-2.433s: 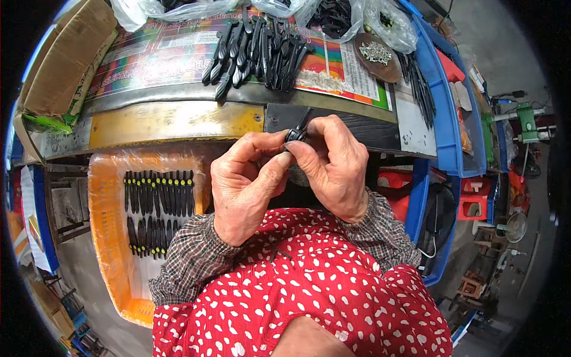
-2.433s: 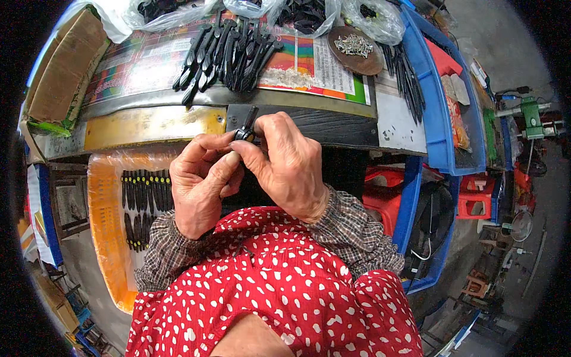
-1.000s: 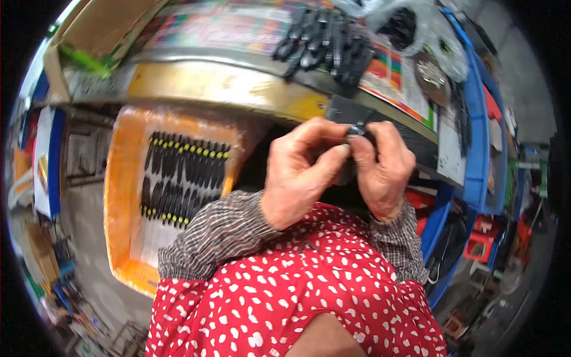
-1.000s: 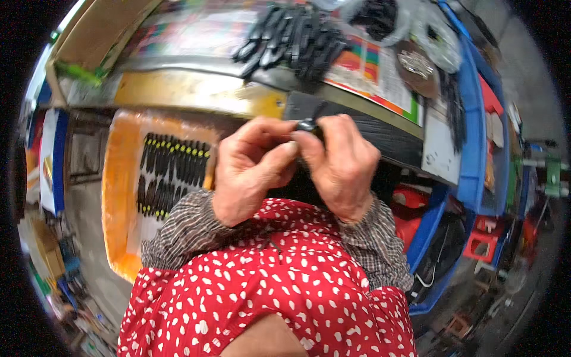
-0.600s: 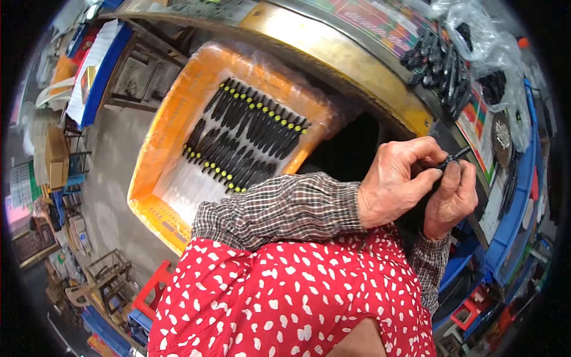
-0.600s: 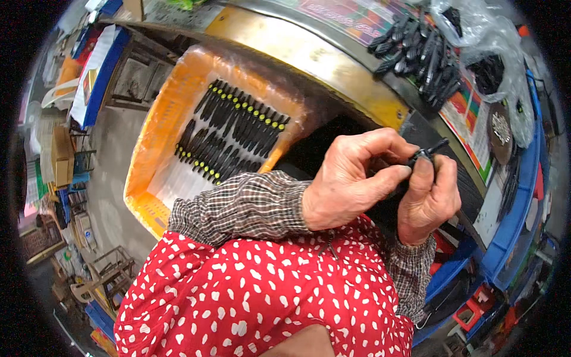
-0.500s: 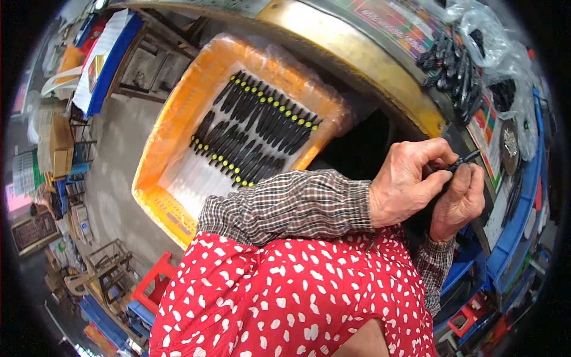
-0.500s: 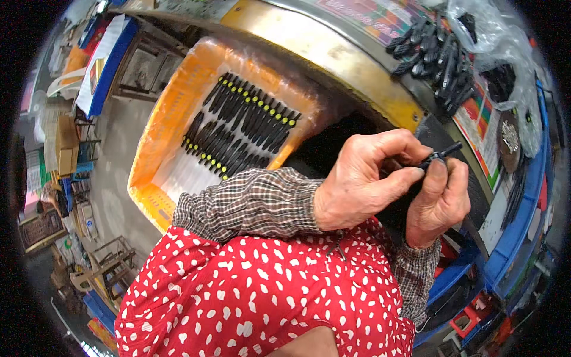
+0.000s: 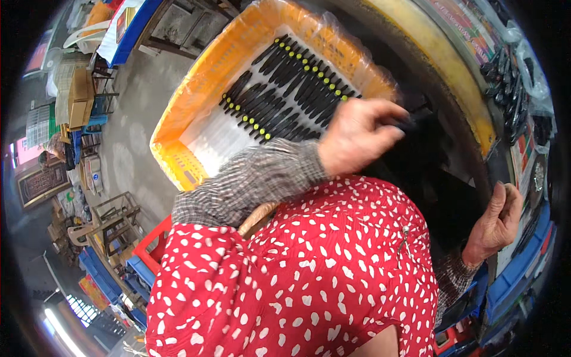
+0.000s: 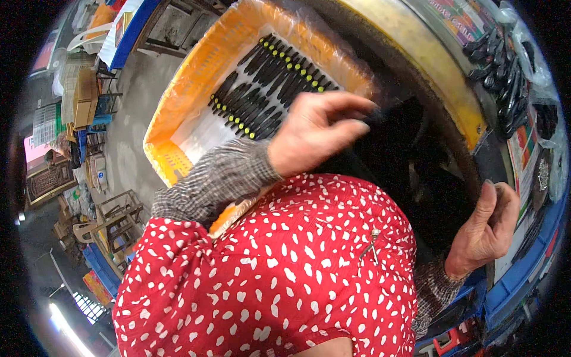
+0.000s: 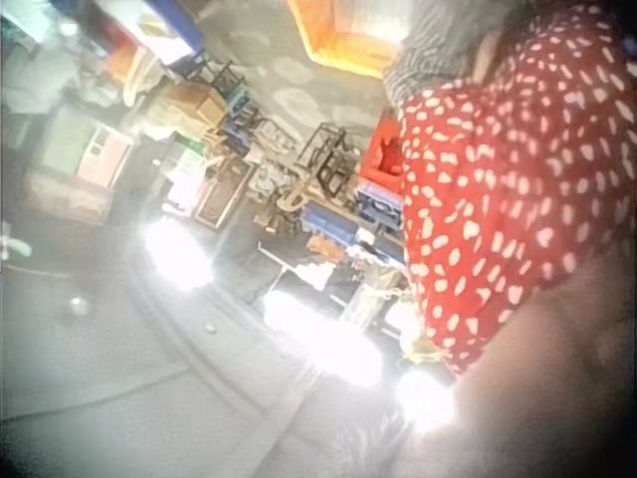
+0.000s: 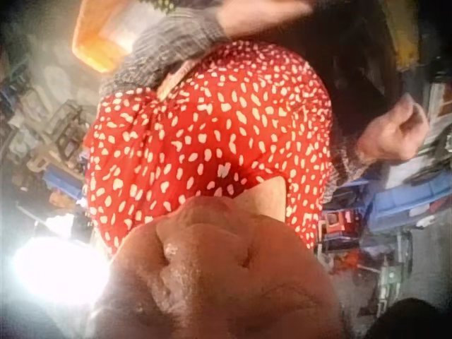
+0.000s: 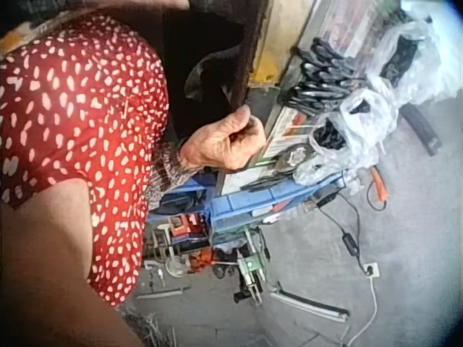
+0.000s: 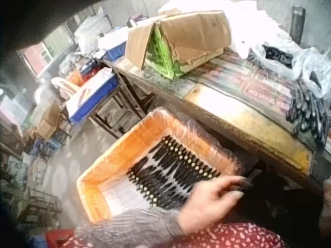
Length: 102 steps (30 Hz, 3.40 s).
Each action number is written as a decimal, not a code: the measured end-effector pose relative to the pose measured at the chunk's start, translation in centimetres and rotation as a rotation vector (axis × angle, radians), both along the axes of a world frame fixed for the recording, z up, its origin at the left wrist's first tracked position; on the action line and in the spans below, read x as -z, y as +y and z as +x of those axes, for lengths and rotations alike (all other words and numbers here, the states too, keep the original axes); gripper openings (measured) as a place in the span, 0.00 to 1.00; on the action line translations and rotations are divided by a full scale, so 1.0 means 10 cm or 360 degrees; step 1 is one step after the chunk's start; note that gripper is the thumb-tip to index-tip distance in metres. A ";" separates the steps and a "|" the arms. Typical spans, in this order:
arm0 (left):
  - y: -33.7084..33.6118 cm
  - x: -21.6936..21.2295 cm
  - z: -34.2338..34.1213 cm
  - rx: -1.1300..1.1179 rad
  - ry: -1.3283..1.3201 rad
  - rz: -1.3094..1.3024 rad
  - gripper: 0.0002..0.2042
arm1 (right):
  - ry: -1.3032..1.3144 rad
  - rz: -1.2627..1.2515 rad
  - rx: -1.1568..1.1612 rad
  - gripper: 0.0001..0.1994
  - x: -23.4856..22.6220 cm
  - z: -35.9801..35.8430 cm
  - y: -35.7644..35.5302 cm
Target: The person assembles small black plastic mechanical components by hand, inserting metal pins into the plastic pieces and joining multiple pieces together at a manufacturing workstation.
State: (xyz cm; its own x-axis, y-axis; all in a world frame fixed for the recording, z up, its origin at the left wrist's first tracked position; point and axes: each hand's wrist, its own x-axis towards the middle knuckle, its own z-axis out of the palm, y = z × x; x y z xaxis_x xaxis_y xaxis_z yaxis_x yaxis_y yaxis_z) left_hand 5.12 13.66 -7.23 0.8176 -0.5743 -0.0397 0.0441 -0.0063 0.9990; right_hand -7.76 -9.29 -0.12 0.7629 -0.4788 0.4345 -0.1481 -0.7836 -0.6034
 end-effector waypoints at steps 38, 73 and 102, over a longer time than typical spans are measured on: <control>2.51 1.54 -0.85 -0.0412 -0.0046 0.2112 0.12 | 0.0244 -0.0450 -0.0174 0.09 0.09 0.05 -0.14; 2.52 1.63 -1.01 -0.0381 -0.0134 0.2090 0.18 | 0.0265 -0.0405 -0.0260 0.08 0.11 0.05 -0.17; 0.26 -0.59 0.58 -0.0385 -0.1633 0.0667 0.11 | -0.0066 -0.0257 -0.0335 0.09 -0.27 0.12 -0.13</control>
